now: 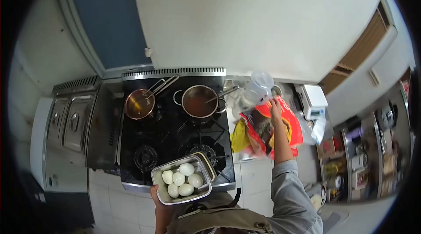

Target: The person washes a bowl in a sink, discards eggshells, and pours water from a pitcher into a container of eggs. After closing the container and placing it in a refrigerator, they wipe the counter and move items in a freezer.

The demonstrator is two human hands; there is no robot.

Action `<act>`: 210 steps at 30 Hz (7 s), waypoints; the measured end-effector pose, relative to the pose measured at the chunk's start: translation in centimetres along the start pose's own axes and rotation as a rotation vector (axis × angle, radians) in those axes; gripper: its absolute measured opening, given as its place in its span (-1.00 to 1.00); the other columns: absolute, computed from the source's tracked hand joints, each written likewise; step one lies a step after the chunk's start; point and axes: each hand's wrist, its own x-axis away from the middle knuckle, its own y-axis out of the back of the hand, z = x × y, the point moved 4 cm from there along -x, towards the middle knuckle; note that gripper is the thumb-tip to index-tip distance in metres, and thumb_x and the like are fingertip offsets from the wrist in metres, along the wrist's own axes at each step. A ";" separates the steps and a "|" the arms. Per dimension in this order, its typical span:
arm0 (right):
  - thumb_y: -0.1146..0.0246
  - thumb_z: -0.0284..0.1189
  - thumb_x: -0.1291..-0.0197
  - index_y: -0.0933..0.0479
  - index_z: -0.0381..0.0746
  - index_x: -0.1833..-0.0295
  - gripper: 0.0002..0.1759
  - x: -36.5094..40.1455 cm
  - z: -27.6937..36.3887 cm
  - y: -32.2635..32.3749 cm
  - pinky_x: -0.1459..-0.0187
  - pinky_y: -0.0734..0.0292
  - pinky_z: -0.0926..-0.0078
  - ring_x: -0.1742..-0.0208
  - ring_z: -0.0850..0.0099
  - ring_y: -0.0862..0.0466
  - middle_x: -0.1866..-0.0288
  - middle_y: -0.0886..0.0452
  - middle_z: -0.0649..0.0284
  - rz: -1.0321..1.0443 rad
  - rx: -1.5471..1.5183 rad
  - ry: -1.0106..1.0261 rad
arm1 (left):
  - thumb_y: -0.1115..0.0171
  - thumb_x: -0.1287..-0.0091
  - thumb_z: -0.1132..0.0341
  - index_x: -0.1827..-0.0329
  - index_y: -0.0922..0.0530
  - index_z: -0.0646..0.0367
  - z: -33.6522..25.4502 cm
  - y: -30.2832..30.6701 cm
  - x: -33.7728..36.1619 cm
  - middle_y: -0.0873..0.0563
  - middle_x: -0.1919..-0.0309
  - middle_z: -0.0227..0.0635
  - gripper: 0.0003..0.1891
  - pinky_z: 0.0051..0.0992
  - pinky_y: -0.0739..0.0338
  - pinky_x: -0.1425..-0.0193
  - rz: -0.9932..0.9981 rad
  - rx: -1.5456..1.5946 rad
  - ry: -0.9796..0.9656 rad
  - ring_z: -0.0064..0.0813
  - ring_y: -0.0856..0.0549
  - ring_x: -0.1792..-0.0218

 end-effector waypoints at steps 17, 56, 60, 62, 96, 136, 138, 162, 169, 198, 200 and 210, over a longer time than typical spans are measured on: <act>-0.31 -0.04 -0.14 -0.48 -0.19 0.56 -0.54 -2.6 6.4 -3.6 0.45 -0.29 0.61 0.57 0.61 -0.41 0.55 -0.50 0.33 -0.209 -0.424 0.171 | -0.01 -0.08 -0.04 -0.27 -0.32 0.23 5.7 -1.2 3.5 -0.49 -0.13 -0.06 -0.28 -0.22 -0.45 -0.20 -0.268 0.176 -0.161 -0.11 -0.53 -0.11; -0.50 -0.07 0.15 -0.54 -0.36 0.57 -0.47 38.6 30.5 -12.0 0.56 -0.40 0.40 0.67 0.23 -0.54 0.71 -0.51 0.12 1.041 1.313 0.691 | -0.08 -0.14 0.31 -0.40 -0.13 0.17 2.7 1.0 -0.4 -0.36 -0.25 -0.22 -0.30 -0.38 -0.26 -0.34 0.385 -0.183 0.131 -0.37 -0.35 -0.29; -0.47 -0.02 0.14 -0.55 -0.33 0.57 -0.46 39.3 31.0 -13.0 0.52 -0.41 0.36 0.66 0.18 -0.54 0.72 -0.51 0.12 1.088 1.396 0.675 | -0.14 -0.13 0.32 -0.40 -0.15 0.22 2.2 0.8 -0.1 -0.38 -0.22 -0.21 -0.29 -0.43 -0.17 -0.36 0.405 -0.192 0.054 -0.38 -0.33 -0.28; -0.46 -0.01 0.14 -0.56 -0.33 0.56 -0.46 39.7 31.2 -13.4 0.52 -0.41 0.35 0.66 0.17 -0.54 0.72 -0.51 0.13 1.102 1.387 0.684 | -0.14 -0.13 0.32 -0.40 -0.15 0.24 2.3 0.9 -0.1 -0.38 -0.23 -0.20 -0.29 -0.43 -0.11 -0.39 0.405 -0.188 0.058 -0.37 -0.32 -0.29; -0.32 0.10 0.02 -0.59 -0.34 0.51 -0.38 43.1 33.0 -15.4 0.29 -0.55 0.26 0.45 0.08 -0.65 0.64 -0.58 0.03 1.134 1.604 0.686 | -0.17 -0.15 0.37 -0.39 -0.15 0.20 2.2 1.0 0.0 -0.41 -0.20 -0.20 -0.30 -0.39 -0.21 -0.35 0.461 -0.243 0.050 -0.37 -0.38 -0.25; -0.40 0.06 0.09 -0.57 -0.32 0.54 -0.42 42.6 33.1 -15.1 0.38 -0.53 0.33 0.56 0.13 -0.63 0.69 -0.56 0.08 1.100 1.635 0.700 | -0.18 -0.10 0.42 -0.36 -0.18 0.19 1.8 0.7 -0.3 -0.41 -0.20 -0.23 -0.31 -0.38 -0.20 -0.37 0.454 -0.267 0.044 -0.38 -0.36 -0.27; -0.39 0.07 0.09 -0.57 -0.32 0.54 -0.42 42.6 32.9 -15.0 0.38 -0.53 0.33 0.56 0.13 -0.63 0.69 -0.55 0.08 1.103 1.623 0.710 | -0.18 -0.10 0.41 -0.36 -0.18 0.19 1.7 0.6 -0.3 -0.41 -0.20 -0.23 -0.31 -0.38 -0.20 -0.37 0.448 -0.269 0.048 -0.38 -0.36 -0.27; -0.38 0.09 0.08 -0.57 -0.32 0.53 -0.41 42.8 33.2 -14.6 0.35 -0.53 0.31 0.53 0.10 -0.64 0.66 -0.57 0.07 1.078 1.642 0.741 | -0.13 -0.05 0.41 -0.37 -0.19 0.20 2.1 0.3 -0.5 -0.42 -0.17 -0.21 -0.29 -0.40 -0.19 -0.35 0.453 -0.276 0.045 -0.38 -0.37 -0.24; -0.38 0.08 0.07 -0.58 -0.32 0.52 -0.42 42.8 33.2 -14.1 0.36 -0.53 0.32 0.54 0.12 -0.63 0.67 -0.56 0.07 1.060 1.619 0.773 | -0.13 -0.04 0.41 -0.36 -0.20 0.22 2.2 0.2 -0.4 -0.41 -0.19 -0.22 -0.29 -0.41 -0.17 -0.36 0.441 -0.269 0.047 -0.37 -0.36 -0.25; -0.45 -0.17 0.05 -0.60 -0.38 0.35 -0.56 24.8 22.4 6.0 0.39 -0.42 0.56 0.48 0.59 -0.50 0.51 -0.60 0.32 0.807 0.589 0.216 | -0.09 -0.02 0.29 -0.36 -0.20 0.24 5.9 -6.4 -4.9 -0.42 -0.20 -0.18 -0.27 -0.40 -0.28 -0.30 0.328 -0.225 0.061 -0.34 -0.41 -0.23; -0.36 -0.16 -0.06 -0.52 -0.29 0.51 -0.60 22.9 20.1 7.2 0.52 -0.26 0.62 0.60 0.64 -0.37 0.62 -0.47 0.42 0.677 0.293 0.271 | -0.09 -0.02 0.28 -0.29 -0.25 0.28 6.3 -7.9 -5.3 -0.48 -0.13 -0.15 -0.32 -0.36 -0.38 -0.24 0.266 -0.213 0.056 -0.31 -0.49 -0.14; -0.11 -0.15 -0.25 -0.26 -0.11 0.50 -0.64 7.8 14.8 8.6 0.59 -0.05 0.66 0.68 0.64 -0.15 0.66 -0.20 0.48 0.216 -0.664 -0.066 | -0.13 -0.01 0.31 -0.24 -0.32 0.30 9.8 -9.3 -7.4 -0.53 -0.09 -0.16 -0.36 -0.37 -0.42 -0.21 0.173 0.030 0.063 -0.32 -0.53 -0.12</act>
